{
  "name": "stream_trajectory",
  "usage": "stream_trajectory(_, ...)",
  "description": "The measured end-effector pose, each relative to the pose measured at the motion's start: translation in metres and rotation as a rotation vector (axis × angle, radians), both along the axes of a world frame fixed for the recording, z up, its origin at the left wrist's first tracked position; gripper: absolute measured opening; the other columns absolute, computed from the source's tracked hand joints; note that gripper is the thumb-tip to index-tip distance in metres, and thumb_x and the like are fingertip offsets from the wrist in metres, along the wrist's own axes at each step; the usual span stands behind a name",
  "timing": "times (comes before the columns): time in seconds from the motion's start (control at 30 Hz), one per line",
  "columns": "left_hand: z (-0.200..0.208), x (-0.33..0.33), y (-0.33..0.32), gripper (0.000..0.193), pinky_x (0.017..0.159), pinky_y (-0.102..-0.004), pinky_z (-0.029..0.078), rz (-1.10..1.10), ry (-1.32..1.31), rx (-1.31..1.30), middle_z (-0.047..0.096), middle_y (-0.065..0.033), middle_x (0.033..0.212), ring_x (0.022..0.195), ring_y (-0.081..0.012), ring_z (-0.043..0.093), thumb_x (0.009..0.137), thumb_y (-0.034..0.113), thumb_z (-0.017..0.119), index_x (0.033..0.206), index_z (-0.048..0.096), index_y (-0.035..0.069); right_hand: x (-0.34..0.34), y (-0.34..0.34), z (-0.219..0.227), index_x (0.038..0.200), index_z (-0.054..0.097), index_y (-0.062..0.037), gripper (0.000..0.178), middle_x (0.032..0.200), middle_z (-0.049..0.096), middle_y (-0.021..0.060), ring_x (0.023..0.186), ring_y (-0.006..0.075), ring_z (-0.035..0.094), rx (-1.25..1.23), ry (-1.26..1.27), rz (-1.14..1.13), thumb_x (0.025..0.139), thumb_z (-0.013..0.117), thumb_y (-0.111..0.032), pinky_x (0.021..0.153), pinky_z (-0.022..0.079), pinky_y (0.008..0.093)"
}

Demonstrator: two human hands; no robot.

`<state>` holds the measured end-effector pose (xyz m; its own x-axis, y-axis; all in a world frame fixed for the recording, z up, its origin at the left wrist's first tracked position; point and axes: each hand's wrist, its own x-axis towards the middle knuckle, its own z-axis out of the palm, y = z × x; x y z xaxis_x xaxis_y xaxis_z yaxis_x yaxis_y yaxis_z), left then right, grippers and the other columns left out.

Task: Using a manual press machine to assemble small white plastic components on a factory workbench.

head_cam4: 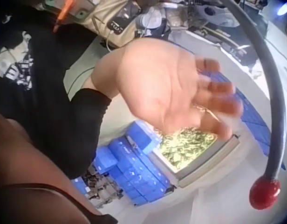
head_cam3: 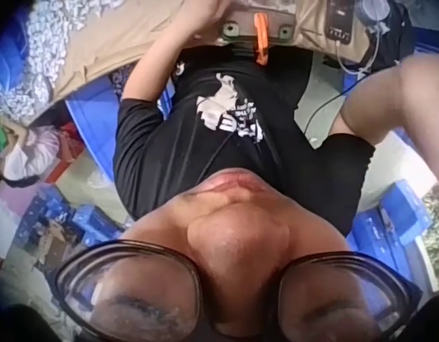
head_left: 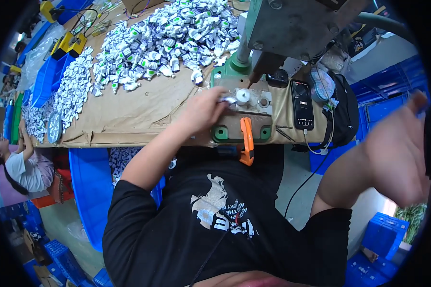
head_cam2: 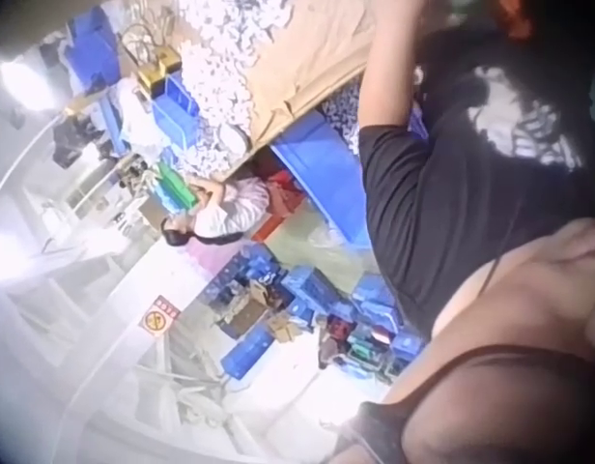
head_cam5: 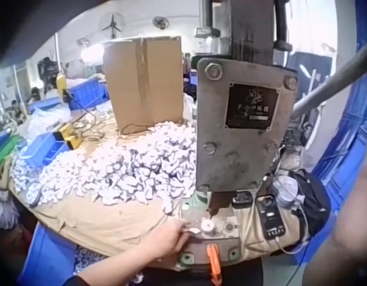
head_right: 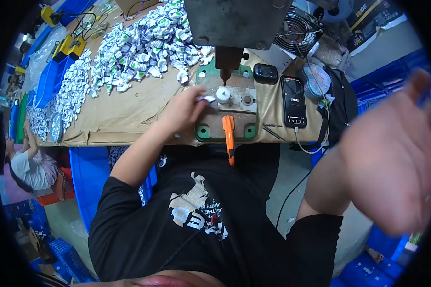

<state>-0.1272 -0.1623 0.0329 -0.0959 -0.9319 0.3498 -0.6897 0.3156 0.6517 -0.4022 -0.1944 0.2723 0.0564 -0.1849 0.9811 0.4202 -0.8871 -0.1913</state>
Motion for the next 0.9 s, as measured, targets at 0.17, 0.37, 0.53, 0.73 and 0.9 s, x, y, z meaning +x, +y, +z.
stream_trajectory(0.17,-0.005,0.117,0.062,0.021,0.061,-0.0363,0.048,-0.230,-0.061,0.389,0.064,-0.0126,0.074,0.067,-0.0269,0.062,0.092,0.023,0.064,0.087,0.066,0.004,0.000,-0.009,-0.127,0.123,0.054,0.0073,0.044,0.108,0.064,0.0178,0.097,0.0259,0.061,0.354,0.353,-0.223,0.087,0.046,-0.016,0.083,0.049,0.0386)
stream_trajectory(0.37,0.007,0.156,0.096,0.019,0.067,-0.0266,0.047,-0.080,0.514,0.635,0.063,-0.0026,0.076,0.072,-0.0103,0.057,0.096,0.022,0.064,0.091,0.062,0.003,0.062,0.026,-0.195,0.086,0.066,-0.0068,0.008,0.078,0.062,0.0061,0.074,0.0239,0.059,0.359,0.922,-0.144,0.079,0.066,-0.011,0.072,0.044,0.0341)
stream_trajectory(0.53,-0.018,0.109,0.020,0.022,0.063,-0.0314,0.050,0.177,0.050,0.382,0.069,-0.0073,0.089,0.068,-0.0146,0.063,0.092,0.020,0.068,0.104,0.062,0.002,0.082,0.029,-0.204,0.090,0.066,-0.0106,0.016,0.082,0.064,0.0031,0.081,0.0226,0.060,0.230,1.220,-0.144,0.079,0.072,-0.020,0.074,0.042,0.0374)
stream_trajectory(0.73,-0.021,0.071,-0.055,0.038,0.072,-0.0340,0.054,0.260,0.100,0.259,0.070,-0.0129,0.095,0.079,-0.0223,0.069,0.087,0.014,0.072,0.118,0.055,0.001,0.039,0.011,-0.211,0.107,0.061,-0.0074,0.036,0.104,0.061,0.0116,0.101,0.0313,0.057,0.292,0.764,-0.687,0.074,0.072,-0.010,0.092,0.043,0.0414)
stream_trajectory(0.9,-0.028,0.069,-0.055,0.041,0.074,-0.0327,0.053,0.238,0.099,0.278,0.068,-0.0115,0.095,0.080,-0.0199,0.068,0.085,0.003,0.065,0.123,0.051,0.001,-0.048,-0.036,-0.247,0.142,0.037,-0.0047,0.079,0.136,0.045,0.0209,0.125,0.0397,0.044,0.512,0.916,-1.312,0.078,0.077,-0.029,0.105,0.036,0.0486)
